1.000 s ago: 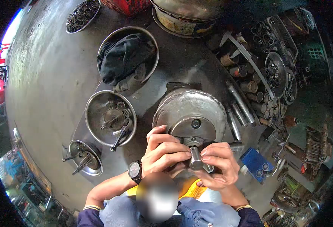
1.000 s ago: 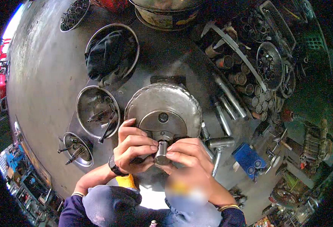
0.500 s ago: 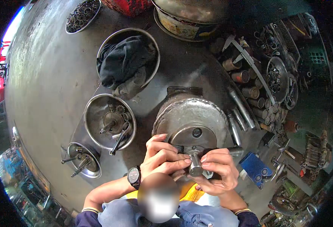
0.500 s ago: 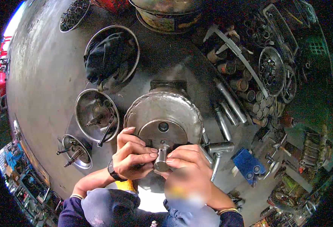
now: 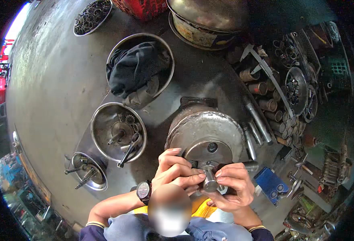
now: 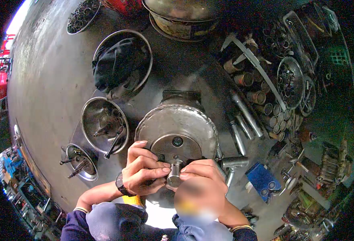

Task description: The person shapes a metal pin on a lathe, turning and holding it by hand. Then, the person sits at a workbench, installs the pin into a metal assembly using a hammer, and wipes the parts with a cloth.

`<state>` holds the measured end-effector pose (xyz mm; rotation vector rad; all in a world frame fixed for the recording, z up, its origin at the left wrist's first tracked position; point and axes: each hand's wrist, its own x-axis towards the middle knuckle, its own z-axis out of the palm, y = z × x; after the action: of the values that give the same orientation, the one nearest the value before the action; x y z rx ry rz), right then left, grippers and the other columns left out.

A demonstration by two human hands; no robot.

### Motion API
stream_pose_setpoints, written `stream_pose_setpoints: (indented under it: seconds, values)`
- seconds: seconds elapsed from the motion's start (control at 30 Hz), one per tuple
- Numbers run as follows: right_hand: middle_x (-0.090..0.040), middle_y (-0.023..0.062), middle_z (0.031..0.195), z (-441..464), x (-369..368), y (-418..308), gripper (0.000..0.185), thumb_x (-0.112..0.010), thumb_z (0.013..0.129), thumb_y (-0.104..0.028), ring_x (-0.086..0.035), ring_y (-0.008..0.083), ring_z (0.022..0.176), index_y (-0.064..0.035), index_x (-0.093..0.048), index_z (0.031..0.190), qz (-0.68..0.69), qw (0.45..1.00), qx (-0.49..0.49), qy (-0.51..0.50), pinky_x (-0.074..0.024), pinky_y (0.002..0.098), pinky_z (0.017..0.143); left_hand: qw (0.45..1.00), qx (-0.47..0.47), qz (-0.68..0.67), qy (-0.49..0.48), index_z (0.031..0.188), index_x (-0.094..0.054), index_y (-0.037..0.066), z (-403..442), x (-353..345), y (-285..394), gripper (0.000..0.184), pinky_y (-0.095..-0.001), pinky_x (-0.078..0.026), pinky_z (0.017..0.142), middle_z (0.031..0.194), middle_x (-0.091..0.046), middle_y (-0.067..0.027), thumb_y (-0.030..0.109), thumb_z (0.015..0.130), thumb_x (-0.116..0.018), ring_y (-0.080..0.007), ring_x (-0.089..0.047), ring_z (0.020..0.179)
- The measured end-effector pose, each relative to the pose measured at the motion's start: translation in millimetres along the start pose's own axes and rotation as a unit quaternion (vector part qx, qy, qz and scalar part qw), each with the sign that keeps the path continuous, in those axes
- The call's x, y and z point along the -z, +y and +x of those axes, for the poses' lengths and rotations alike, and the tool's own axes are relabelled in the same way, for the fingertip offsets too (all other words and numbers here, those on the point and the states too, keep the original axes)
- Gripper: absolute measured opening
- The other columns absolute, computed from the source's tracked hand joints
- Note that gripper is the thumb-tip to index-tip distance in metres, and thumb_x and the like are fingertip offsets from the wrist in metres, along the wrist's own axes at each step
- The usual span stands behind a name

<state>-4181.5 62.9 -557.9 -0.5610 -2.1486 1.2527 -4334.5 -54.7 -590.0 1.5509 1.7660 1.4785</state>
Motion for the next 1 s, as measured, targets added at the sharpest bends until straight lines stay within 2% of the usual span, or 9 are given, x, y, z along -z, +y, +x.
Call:
stream_pose_setpoints:
  seconds: [0.7, 0.8, 1.0]
  values:
    - [-0.064, 0.0108, 0.089, 2.3, 0.2, -3.2, 0.047, -0.088, 0.062, -0.009, -0.064, 0.0244, 0.074, -0.0038, -0.06, 0.099, -0.011, 1.0, 0.0, 0.001, -0.0527, 0.0336, 0.063, 1.0, -0.002, -0.006, -0.001, 0.105, -0.069, 0.014, 0.9, 1.3, 0.3, 0.044, -0.0469, -0.039, 0.096, 0.097, -0.066, 0.0036, 0.012, 0.063, -0.081, -0.0186, -0.056, 0.089]
    - [-0.062, 0.0114, 0.088, 1.1, -0.1, -2.7, 0.047, -0.088, 0.058, -0.007, -0.062, 0.0243, 0.075, -0.0041, -0.059, 0.094, -0.012, 1.0, -0.008, -0.002, -0.0512, 0.0334, 0.064, 1.0, -0.003, -0.005, 0.003, 0.105, -0.069, 0.014, 0.8, 0.3, 0.5, 0.044, -0.047, -0.039, 0.096, 0.097, -0.066, 0.0034, 0.012, 0.063, -0.081, -0.0188, -0.056, 0.089]
    - [-0.062, 0.0121, 0.088, 1.2, -0.3, -1.8, 0.045, -0.087, 0.059, -0.007, -0.062, 0.0247, 0.075, -0.0038, -0.058, 0.093, -0.014, 1.0, -0.001, -0.001, -0.0511, 0.0338, 0.064, 1.0, -0.001, -0.005, 0.003, 0.108, -0.067, 0.014, 0.5, -0.3, 0.3, 0.047, -0.0468, -0.038, 0.098, 0.099, -0.066, 0.0029, 0.013, 0.062, -0.08, -0.0184, -0.056, 0.091]
